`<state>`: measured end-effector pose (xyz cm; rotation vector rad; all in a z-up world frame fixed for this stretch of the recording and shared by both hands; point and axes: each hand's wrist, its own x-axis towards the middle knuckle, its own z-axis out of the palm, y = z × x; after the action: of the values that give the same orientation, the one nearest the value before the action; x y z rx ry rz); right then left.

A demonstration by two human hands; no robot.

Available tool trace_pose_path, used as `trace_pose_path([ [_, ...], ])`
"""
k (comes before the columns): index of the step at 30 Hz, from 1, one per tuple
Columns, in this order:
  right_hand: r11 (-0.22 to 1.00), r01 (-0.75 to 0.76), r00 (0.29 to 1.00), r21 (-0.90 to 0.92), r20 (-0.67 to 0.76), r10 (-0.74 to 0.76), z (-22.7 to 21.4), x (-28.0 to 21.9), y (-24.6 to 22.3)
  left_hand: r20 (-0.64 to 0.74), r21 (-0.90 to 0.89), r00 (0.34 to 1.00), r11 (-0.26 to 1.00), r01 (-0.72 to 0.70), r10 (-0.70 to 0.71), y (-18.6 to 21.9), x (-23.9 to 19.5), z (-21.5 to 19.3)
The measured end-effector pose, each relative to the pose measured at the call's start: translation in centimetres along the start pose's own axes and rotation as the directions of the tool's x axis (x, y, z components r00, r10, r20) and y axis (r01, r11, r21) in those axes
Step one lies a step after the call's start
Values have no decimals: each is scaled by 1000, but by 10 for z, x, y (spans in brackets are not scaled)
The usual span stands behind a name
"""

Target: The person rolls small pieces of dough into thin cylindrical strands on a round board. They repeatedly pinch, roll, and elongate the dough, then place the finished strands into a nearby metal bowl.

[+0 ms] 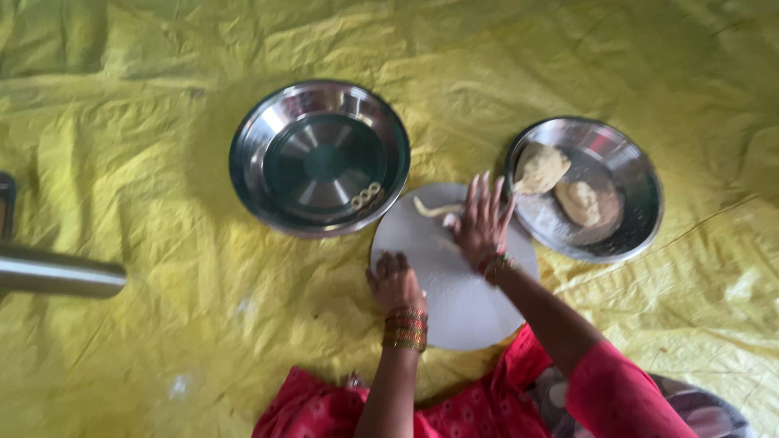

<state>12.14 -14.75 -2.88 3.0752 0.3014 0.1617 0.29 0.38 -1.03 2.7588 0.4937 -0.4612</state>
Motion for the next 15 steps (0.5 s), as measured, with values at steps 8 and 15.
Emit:
trace_pose_path([
  [8, 896, 364, 883, 254, 212, -419, 1, -143, -1, -137, -1, 990, 999, -40, 40, -4, 14, 21],
  [15, 993, -1, 1000, 119, -10, 2, 5, -3, 1, -238, -19, 970, 999, -44, 38, -3, 15, 37],
])
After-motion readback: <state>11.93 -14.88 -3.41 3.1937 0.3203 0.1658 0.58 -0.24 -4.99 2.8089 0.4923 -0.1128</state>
